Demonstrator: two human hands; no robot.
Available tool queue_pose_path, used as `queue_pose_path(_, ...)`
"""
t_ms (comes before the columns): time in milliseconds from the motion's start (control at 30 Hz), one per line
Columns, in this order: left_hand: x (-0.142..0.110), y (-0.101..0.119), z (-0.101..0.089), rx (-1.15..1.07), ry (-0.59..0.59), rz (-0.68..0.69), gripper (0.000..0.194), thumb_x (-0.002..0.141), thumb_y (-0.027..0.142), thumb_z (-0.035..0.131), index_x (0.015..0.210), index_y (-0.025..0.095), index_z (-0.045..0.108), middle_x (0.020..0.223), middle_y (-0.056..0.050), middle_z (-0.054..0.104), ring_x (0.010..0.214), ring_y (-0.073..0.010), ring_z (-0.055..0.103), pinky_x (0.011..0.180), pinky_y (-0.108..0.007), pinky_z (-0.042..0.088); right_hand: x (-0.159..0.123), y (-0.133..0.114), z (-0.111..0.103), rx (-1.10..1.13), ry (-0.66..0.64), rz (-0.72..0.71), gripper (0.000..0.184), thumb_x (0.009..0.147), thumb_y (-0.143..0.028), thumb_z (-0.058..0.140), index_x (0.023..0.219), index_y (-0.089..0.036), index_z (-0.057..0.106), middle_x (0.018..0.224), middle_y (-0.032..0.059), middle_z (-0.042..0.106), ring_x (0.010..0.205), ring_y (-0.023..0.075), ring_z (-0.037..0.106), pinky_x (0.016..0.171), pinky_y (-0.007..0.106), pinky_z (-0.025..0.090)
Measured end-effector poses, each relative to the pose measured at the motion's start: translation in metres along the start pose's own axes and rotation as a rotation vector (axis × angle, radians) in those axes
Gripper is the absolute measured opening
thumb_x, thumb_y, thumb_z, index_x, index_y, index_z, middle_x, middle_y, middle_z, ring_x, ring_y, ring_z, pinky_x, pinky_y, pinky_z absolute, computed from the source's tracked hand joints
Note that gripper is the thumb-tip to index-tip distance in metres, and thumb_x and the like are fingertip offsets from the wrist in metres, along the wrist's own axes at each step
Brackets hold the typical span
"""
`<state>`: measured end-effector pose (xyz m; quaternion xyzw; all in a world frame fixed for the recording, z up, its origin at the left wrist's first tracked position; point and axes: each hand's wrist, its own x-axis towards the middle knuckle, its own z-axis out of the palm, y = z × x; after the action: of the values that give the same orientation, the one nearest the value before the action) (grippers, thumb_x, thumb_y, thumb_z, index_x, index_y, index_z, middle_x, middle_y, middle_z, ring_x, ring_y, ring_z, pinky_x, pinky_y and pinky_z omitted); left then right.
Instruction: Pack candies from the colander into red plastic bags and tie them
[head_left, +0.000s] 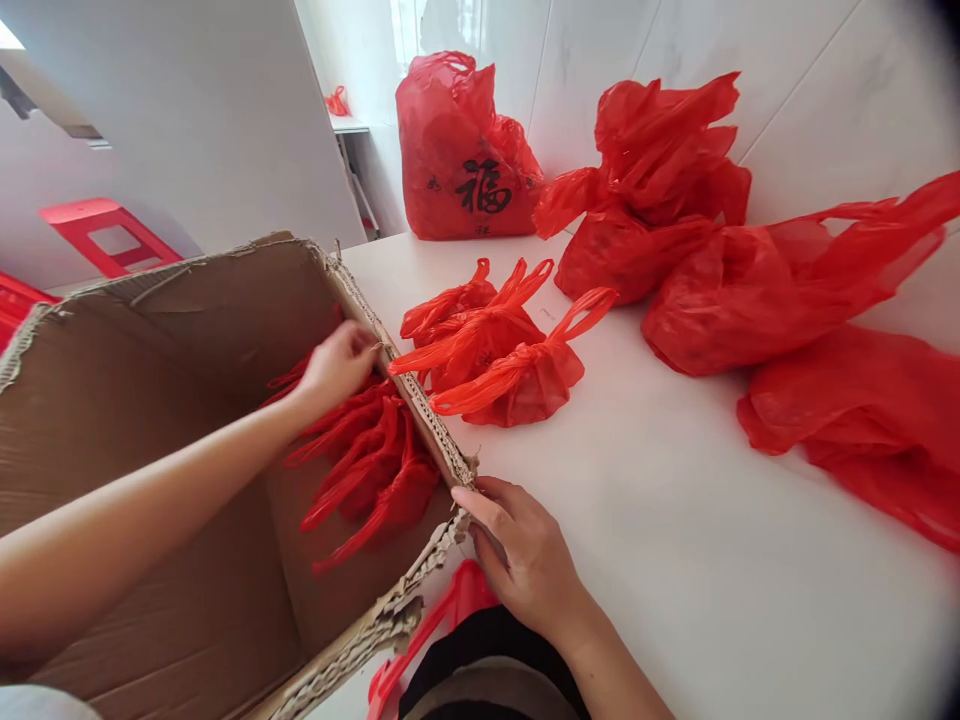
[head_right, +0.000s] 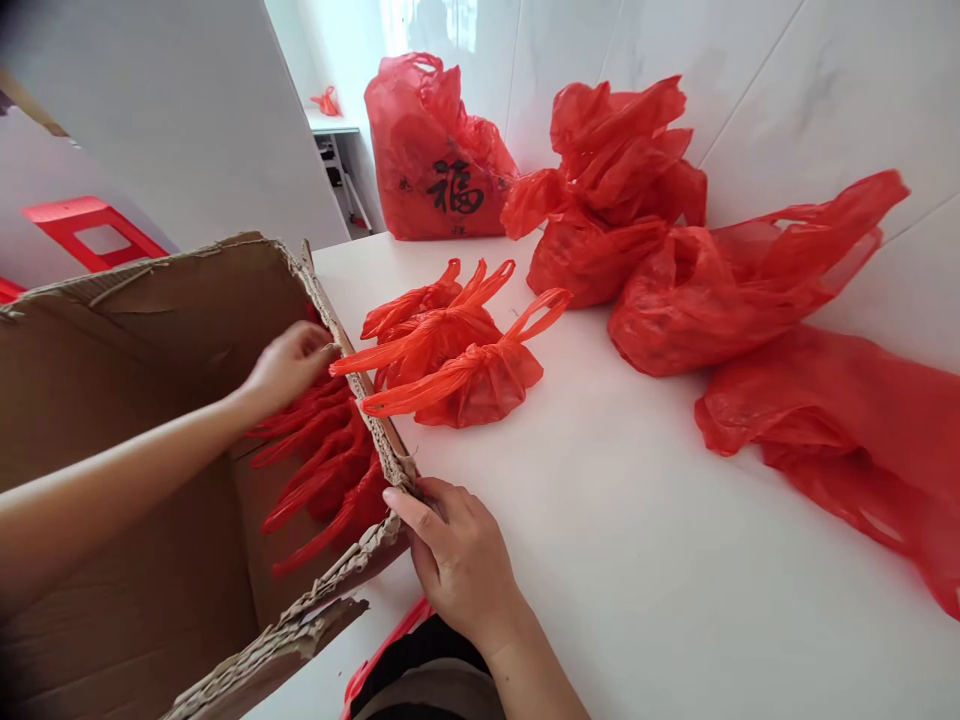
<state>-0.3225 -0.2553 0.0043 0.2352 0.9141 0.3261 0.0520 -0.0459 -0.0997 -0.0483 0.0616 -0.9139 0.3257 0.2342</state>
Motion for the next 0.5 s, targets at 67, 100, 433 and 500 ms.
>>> queue_pose_path(67, 0.009, 0.041, -0.020, 0.006, 0.219, 0.127, 0.031, 0.099, 0.032, 0.040, 0.125, 0.015, 0.043, 0.107, -0.007, 0.056, 0.092, -0.0166, 0.050, 0.084, -0.033, 0.042, 0.000, 0.000, 0.000, -0.005, 0.008, 0.000, 0.051, 0.091, -0.010, 0.049, 0.137, -0.031, 0.049, 0.123, 0.0081, 0.060, 0.103, 0.0200, 0.061, 0.086, 0.037, 0.055)
queue_pose_path(100, 0.010, 0.061, -0.024, 0.006, 0.257, 0.199, 0.031, 0.099, 0.032, 0.039, 0.125, 0.016, 0.043, 0.106, -0.007, 0.057, 0.090, -0.0158, 0.050, 0.081, -0.031, 0.041, 0.000, 0.000, 0.001, -0.009, 0.010, -0.003, 0.051, 0.090, -0.010, 0.049, 0.137, -0.031, 0.050, 0.123, 0.0080, 0.061, 0.103, 0.0198, 0.061, 0.086, 0.036, 0.055)
queue_pose_path(433, 0.015, 0.169, 0.048, 0.183, -0.312, 0.580, 0.027, 0.074, 0.043, 0.069, 0.070, 0.016, 0.064, 0.085, -0.008, 0.068, 0.097, -0.0323, 0.063, 0.084, -0.042, 0.045, -0.002, -0.001, -0.001, -0.050, -0.002, -0.001, 0.055, 0.090, -0.008, 0.048, 0.141, -0.030, 0.046, 0.122, 0.0082, 0.061, 0.101, 0.0195, 0.061, 0.085, 0.036, 0.055)
queue_pose_path(500, 0.015, 0.165, 0.030, 0.113, -0.393, 0.599, 0.029, 0.083, 0.046, 0.060, 0.082, 0.018, 0.067, 0.088, -0.006, 0.070, 0.091, -0.0273, 0.066, 0.080, -0.038, 0.049, -0.003, -0.001, -0.001, -0.042, -0.009, 0.001, 0.055, 0.090, -0.009, 0.047, 0.141, -0.030, 0.046, 0.120, 0.0078, 0.062, 0.100, 0.0195, 0.061, 0.084, 0.036, 0.055)
